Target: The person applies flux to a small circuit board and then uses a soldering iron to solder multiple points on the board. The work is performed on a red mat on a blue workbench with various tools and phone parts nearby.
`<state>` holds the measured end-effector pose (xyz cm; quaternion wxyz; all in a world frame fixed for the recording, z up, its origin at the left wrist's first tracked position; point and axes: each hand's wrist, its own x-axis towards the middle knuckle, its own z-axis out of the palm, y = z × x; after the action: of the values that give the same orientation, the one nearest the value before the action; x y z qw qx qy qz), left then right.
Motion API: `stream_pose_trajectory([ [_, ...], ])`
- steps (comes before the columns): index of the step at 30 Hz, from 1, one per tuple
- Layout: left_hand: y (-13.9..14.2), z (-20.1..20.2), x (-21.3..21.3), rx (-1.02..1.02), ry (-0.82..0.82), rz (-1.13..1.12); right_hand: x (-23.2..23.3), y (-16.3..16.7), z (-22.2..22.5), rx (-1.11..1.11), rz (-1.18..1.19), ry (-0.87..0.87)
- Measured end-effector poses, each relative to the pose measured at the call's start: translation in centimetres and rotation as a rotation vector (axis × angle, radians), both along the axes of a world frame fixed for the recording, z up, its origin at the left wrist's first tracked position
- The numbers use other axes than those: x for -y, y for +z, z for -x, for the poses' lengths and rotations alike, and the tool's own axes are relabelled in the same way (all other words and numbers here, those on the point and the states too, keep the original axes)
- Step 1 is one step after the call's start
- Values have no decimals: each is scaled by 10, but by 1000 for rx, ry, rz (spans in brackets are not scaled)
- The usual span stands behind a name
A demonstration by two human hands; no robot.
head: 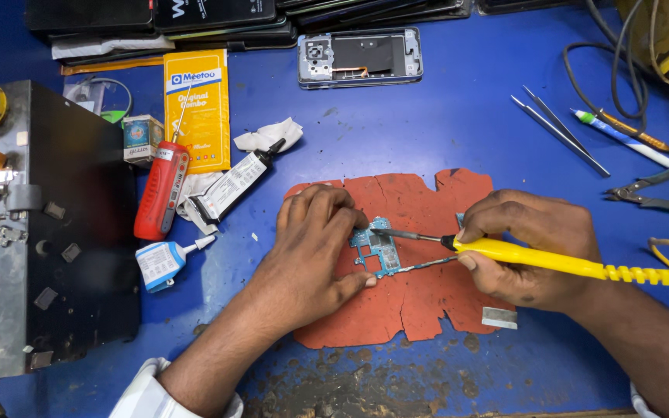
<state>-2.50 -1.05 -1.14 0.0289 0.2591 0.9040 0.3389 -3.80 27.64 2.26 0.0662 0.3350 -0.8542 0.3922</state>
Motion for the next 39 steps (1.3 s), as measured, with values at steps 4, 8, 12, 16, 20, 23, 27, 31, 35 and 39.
stream_pose_trajectory([
  [4, 0, 0, 0, -2, -6, -2, 0, -1, 0, 3, -2, -1],
  [8, 0, 0, 0, -9, -11, -5, 0, -1, 1, 0, 0, -2],
  [12, 0, 0, 0, -9, -11, -19, -1, -2, 1, 17, 19, 19],
  [16, 1, -1, -1, -14, -13, -36, -1, -4, 1, 43, 35, 40],
  [20, 3, -1, -1, 0, -14, -52, -1, -6, 2, 91, 87, 45],
  [23, 4, -1, 0, 24, 12, -61, -1, -6, 2, 76, 65, 44],
  [27, 4, 0, 1, 26, 34, -73, -1, -6, 2, 56, 68, 55],
  [31, 4, 0, 1, 23, 33, -52, 0, -7, 2, 54, 75, 34],
  [35, 3, 1, 0, 28, 33, -47, 1, -6, 1, 68, 64, 54],
  [39, 3, 1, 0, 35, 30, -40, 2, -6, 0, 71, 60, 26],
])
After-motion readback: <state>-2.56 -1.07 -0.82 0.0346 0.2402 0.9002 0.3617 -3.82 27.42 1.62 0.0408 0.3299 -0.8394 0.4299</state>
